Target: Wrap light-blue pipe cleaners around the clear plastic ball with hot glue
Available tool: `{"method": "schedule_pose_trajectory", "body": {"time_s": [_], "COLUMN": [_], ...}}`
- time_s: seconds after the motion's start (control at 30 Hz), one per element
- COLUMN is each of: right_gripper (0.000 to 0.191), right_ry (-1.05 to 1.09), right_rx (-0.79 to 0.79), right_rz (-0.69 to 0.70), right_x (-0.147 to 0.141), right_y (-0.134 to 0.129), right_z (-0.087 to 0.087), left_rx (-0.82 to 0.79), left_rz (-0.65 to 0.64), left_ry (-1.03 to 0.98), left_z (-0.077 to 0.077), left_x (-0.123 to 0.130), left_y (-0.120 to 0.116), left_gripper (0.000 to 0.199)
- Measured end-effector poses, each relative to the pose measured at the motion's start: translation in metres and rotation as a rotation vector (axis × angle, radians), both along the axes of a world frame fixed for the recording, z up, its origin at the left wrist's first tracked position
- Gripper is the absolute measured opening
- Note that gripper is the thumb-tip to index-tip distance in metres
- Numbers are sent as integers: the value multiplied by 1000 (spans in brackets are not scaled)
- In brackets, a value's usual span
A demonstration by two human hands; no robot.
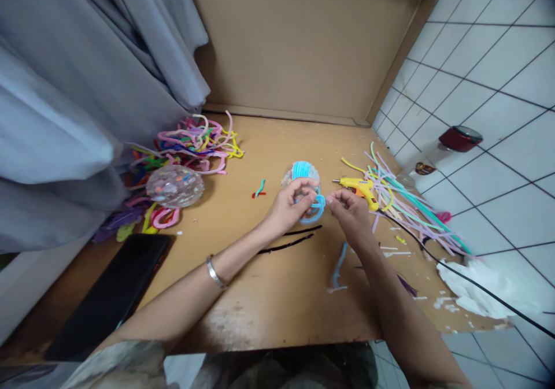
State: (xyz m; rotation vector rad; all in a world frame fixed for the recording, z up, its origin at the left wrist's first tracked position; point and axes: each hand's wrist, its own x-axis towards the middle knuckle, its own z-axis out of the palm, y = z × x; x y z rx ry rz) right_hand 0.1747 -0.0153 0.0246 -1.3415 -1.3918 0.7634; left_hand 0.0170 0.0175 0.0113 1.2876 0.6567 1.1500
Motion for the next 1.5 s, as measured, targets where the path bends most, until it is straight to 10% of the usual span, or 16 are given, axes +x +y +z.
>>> {"method": "schedule_pose_trajectory", "body": {"time_s": [0.2,0.63,0.93,1.27,1.5], "right_gripper": [23,24,28,27,18], "right_ry": [-59,79,-877,-988,-757], "right_rx": [40,-44,447,581,527], "right_rz": [-52,202,-125,-320,-161], "right_x": [7,-7,-17,-9,-11], "right_y": [3,-12,-13,-12,-10], "right_z": [-6,5,-14,-7,-13], "left_rx": [322,14,-237,-251,-132], "left_rz": [26,150,-35,-35,27], "left_ry": [207,-52,-240,-212,-108], "left_z": [5,-3,-1,3,5], "left_x": [-5,6,6,0,-1], "left_y": [-2,3,2,6,5], "left_gripper": [6,30,45,44,34]}}
